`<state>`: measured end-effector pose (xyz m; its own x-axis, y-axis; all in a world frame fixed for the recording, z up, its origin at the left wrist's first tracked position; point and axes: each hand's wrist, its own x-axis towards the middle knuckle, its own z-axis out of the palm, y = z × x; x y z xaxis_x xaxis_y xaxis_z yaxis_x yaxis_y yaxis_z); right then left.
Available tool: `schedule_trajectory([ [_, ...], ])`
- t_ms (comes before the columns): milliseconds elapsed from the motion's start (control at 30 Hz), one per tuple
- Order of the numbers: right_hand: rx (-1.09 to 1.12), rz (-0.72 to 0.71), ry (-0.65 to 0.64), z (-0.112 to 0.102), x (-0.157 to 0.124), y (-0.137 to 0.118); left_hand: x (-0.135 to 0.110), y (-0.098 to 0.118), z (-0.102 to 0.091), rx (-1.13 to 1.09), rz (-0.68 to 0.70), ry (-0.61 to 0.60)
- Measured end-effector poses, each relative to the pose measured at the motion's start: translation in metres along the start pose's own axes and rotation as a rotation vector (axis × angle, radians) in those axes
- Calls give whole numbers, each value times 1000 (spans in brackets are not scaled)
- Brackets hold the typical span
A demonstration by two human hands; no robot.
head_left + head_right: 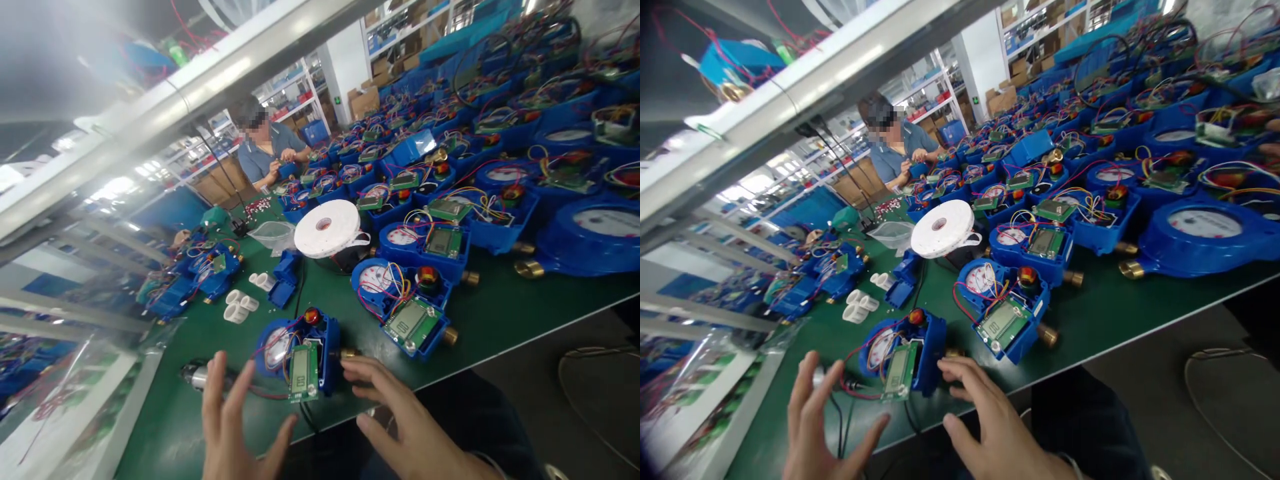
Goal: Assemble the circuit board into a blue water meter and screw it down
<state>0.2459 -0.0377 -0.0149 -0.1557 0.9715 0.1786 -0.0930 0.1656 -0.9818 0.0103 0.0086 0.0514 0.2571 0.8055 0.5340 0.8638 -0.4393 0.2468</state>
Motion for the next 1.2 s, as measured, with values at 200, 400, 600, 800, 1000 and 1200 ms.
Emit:
schedule_trajectory([
  [200, -114, -71, 74, 9, 4, 2, -1, 23, 12, -92, -4, 220],
  [400, -332, -231, 167, 17, 31, -16, 18, 6, 18, -770, -749, 272],
  [600, -480, -302, 210, 31, 62, -21, 21, -2, 20, -988, -775, 237],
  [800, -545, -305, 228, 37, 69, -18, 20, -9, 19, -1001, -719, 146],
  [1000, -523, -258, 324, 31, 76, 0, 44, -15, 9, -814, -563, -9],
  [1200, -335, -69, 256, 28, 83, 17, 64, -12, -2, -646, -420, -97],
])
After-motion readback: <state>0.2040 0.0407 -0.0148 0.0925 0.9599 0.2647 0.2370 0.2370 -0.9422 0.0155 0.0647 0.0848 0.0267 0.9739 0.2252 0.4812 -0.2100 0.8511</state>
